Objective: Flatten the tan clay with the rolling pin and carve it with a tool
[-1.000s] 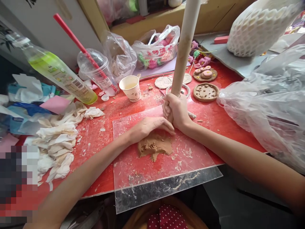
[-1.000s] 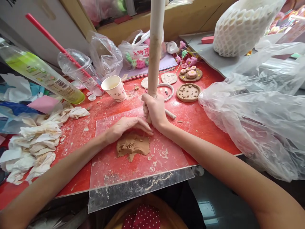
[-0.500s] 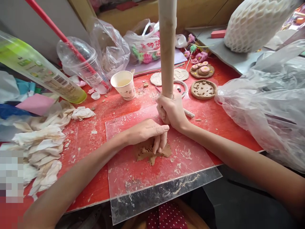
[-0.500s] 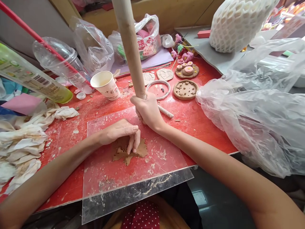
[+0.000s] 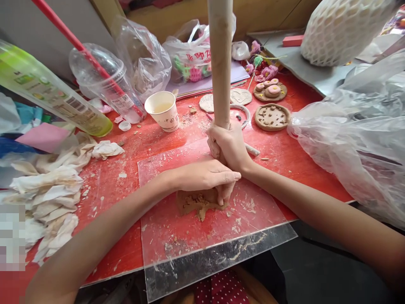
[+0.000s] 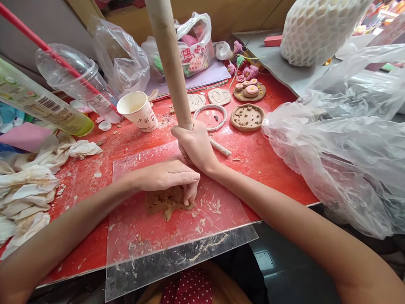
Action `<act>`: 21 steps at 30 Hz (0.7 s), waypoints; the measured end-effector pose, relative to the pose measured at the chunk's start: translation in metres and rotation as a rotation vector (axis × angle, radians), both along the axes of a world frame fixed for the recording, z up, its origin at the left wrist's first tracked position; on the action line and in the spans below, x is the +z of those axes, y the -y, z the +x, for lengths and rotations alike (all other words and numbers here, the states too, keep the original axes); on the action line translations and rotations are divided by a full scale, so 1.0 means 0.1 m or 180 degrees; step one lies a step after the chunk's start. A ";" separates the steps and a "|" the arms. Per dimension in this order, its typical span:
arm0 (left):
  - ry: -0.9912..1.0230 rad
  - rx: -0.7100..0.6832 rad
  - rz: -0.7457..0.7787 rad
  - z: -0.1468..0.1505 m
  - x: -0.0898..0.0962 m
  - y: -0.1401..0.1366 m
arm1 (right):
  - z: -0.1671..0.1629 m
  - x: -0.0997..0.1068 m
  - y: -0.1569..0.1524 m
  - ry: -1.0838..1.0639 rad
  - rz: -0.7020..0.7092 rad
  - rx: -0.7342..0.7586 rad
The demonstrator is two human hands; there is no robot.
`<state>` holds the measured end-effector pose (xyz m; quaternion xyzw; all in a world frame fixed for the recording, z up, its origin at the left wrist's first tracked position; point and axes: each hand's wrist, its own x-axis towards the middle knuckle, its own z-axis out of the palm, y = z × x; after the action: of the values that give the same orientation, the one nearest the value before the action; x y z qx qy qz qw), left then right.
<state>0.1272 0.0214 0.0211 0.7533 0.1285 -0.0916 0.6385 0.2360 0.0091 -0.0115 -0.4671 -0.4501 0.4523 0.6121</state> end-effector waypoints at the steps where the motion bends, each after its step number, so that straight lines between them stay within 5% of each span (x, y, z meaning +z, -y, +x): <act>1: -0.0070 -0.0043 -0.0022 0.01 0.01 0.00 | 0.00 0.01 0.01 0.0068 0.0009 -0.0009; 8: -0.0196 -0.0545 -0.0289 -0.01 0.02 -0.09 | 0.00 0.04 0.01 0.0215 -0.0085 0.0043; 12: 0.0334 0.0168 -0.1100 -0.12 0.00 -0.15 | 0.00 0.06 -0.01 0.0216 -0.0133 0.0027; 15: 0.0541 0.0378 -0.0861 -0.09 0.01 -0.12 | 0.00 0.07 -0.01 0.0221 -0.0136 -0.0047; 21: -0.0019 -0.0488 -0.0403 0.07 0.02 -0.02 | 0.00 0.04 0.00 0.0156 -0.0105 0.0084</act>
<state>0.1340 0.0237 0.0233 0.7188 0.0663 -0.1505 0.6755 0.2361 0.0086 -0.0079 -0.4822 -0.4636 0.4560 0.5871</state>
